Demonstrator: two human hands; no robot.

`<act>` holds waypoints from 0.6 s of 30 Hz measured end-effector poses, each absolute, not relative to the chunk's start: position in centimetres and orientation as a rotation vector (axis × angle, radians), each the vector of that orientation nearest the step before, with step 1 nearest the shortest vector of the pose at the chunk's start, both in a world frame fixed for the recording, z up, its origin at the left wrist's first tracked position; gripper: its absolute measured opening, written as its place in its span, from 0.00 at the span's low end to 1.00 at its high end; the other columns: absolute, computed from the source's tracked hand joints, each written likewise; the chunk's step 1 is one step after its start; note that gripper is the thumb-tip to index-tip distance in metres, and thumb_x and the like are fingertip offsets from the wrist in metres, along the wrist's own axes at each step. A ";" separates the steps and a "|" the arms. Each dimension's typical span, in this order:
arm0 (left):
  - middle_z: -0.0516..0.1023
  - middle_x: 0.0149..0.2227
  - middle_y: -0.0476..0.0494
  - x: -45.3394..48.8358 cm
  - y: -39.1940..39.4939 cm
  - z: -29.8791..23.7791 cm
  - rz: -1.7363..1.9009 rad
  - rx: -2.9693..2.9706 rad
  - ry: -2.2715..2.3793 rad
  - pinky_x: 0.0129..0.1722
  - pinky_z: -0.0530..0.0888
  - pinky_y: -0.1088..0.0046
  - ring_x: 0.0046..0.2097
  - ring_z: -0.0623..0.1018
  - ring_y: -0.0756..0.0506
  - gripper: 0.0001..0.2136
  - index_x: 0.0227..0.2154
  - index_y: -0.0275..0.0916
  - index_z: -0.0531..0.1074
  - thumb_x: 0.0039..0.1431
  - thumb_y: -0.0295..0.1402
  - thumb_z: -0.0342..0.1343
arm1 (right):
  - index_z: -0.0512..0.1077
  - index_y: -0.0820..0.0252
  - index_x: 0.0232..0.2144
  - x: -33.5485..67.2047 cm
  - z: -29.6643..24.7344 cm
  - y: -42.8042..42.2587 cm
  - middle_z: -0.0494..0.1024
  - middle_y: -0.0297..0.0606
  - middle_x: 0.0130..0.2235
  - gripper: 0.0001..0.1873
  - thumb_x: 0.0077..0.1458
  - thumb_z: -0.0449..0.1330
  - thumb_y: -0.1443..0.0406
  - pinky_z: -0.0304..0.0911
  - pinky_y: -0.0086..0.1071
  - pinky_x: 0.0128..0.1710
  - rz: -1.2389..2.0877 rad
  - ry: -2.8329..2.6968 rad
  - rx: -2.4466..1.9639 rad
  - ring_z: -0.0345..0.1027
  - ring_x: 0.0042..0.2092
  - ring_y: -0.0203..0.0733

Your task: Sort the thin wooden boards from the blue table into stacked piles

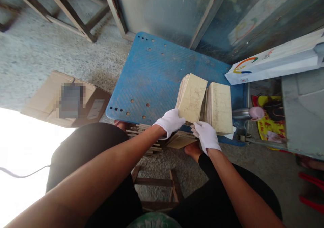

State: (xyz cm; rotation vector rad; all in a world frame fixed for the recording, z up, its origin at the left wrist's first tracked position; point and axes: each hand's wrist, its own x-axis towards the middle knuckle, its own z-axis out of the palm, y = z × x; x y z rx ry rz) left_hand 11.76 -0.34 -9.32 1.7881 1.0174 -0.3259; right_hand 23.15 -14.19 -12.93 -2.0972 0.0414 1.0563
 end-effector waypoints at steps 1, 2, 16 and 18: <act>0.79 0.42 0.36 11.9 -0.3 -9.6 -0.299 1.738 1.035 0.41 0.73 0.72 0.42 0.79 0.43 0.16 0.44 0.33 0.74 0.55 0.36 0.54 | 0.71 0.63 0.40 23.0 -12.9 -14.1 0.80 0.40 0.35 0.08 0.57 0.59 0.67 0.68 0.21 0.30 1.072 0.048 -2.084 0.74 0.32 0.32; 0.80 0.42 0.37 12.0 -0.3 -9.9 -0.265 1.689 1.044 0.40 0.72 0.73 0.41 0.79 0.44 0.16 0.43 0.33 0.74 0.55 0.36 0.55 | 0.71 0.63 0.40 22.8 -12.9 -14.0 0.80 0.40 0.36 0.09 0.56 0.59 0.67 0.68 0.21 0.31 1.085 0.059 -2.066 0.75 0.33 0.32; 0.80 0.37 0.40 13.3 -0.6 -12.1 -0.179 1.636 1.219 0.34 0.71 0.74 0.36 0.78 0.46 0.16 0.37 0.34 0.76 0.55 0.43 0.57 | 0.71 0.64 0.38 22.1 -10.6 -13.0 0.81 0.42 0.38 0.07 0.55 0.61 0.68 0.70 0.25 0.36 1.113 0.145 -1.958 0.76 0.37 0.36; 0.78 0.30 0.42 13.5 -0.8 -11.6 -0.221 1.571 1.169 0.29 0.69 0.74 0.29 0.75 0.49 0.15 0.34 0.34 0.76 0.57 0.43 0.57 | 0.71 0.64 0.36 21.9 -10.2 -13.0 0.81 0.42 0.35 0.05 0.56 0.60 0.67 0.71 0.27 0.37 1.106 0.256 -1.862 0.76 0.36 0.37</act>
